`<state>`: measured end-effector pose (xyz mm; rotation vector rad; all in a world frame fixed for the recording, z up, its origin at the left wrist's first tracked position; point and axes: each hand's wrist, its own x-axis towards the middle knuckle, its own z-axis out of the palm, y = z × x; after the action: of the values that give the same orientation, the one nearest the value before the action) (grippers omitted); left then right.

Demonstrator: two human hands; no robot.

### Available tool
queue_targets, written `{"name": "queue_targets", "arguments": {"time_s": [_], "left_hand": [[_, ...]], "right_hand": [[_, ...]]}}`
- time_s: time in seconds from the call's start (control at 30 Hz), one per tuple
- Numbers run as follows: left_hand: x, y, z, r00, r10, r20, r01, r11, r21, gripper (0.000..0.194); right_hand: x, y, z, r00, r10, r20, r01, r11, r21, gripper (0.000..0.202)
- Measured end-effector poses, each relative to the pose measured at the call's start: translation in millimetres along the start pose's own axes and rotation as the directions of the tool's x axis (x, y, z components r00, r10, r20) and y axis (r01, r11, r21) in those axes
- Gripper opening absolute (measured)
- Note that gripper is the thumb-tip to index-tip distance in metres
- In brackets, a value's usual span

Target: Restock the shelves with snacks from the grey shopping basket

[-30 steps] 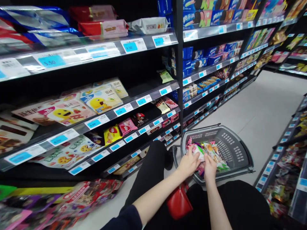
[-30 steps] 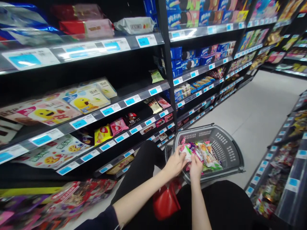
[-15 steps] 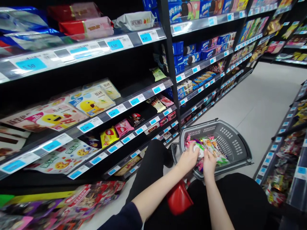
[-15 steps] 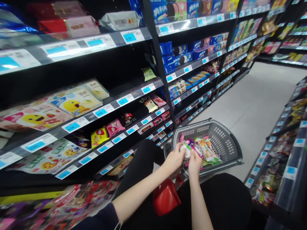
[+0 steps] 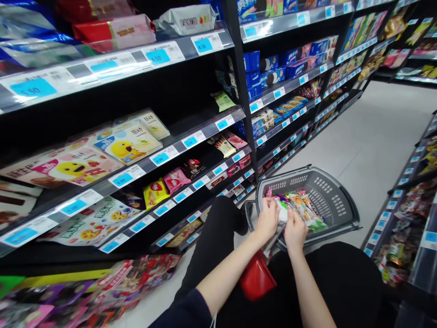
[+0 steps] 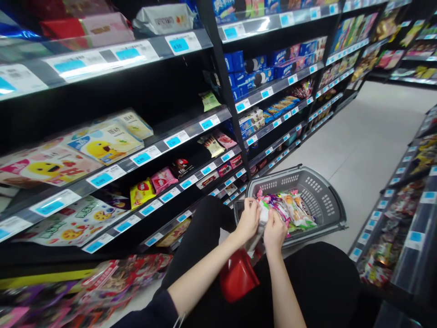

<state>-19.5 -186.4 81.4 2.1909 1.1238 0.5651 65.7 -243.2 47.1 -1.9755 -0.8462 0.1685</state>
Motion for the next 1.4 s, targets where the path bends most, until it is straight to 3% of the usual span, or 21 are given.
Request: {"name": "queue_targets", "arguments": {"time_s": [0.17,0.33,0.53,0.73,0.9,1.03,1.23,1.4], "left_hand": [[-22.6,-9.4,-4.2,0.983,0.172,0.07,-0.163,0.979,-0.121,0.029],[-35.1,-20.7,-1.1,0.994,0.105,0.017,-0.102,0.986,-0.129,0.024],[-23.1,-16.9,-9.2,0.99,0.02,0.137,-0.028,0.998,0.058,0.021],[-13.2,-21.3,-24.5,0.962,0.057,0.267,-0.126,0.961,0.247,0.027],[-6.9,-25.9,-29.8,0.94,0.096,0.328,-0.208,0.921,0.329,0.03],[3.7,-24.2,-43.6,0.886,0.195,0.421,-0.36,0.861,0.358,0.026],[18.1,-25.2,-65.9,0.768,0.317,0.557,-0.58,0.713,0.394,0.031],[21.5,-25.3,-68.5,0.708,0.438,0.553,-0.682,0.629,0.375,0.034]], "right_hand": [[-1.3,-1.7,-0.9,0.999,0.013,-0.038,-0.016,0.997,-0.078,0.054],[-1.7,-0.8,0.2,1.0,-0.014,-0.011,0.013,0.998,-0.059,0.056],[-4.3,1.7,5.5,0.998,0.015,-0.053,-0.016,0.999,-0.028,0.057],[-2.3,3.8,8.1,0.991,0.135,0.007,-0.135,0.985,0.107,0.055],[1.9,3.2,4.9,0.992,0.106,0.062,-0.114,0.985,0.13,0.053],[1.6,2.1,4.1,0.994,0.044,0.103,-0.057,0.991,0.124,0.053],[-3.9,1.9,10.1,0.986,-0.033,0.165,0.005,0.987,0.163,0.052],[-4.0,-0.2,10.2,0.986,-0.05,0.161,0.03,0.991,0.129,0.055]]}}
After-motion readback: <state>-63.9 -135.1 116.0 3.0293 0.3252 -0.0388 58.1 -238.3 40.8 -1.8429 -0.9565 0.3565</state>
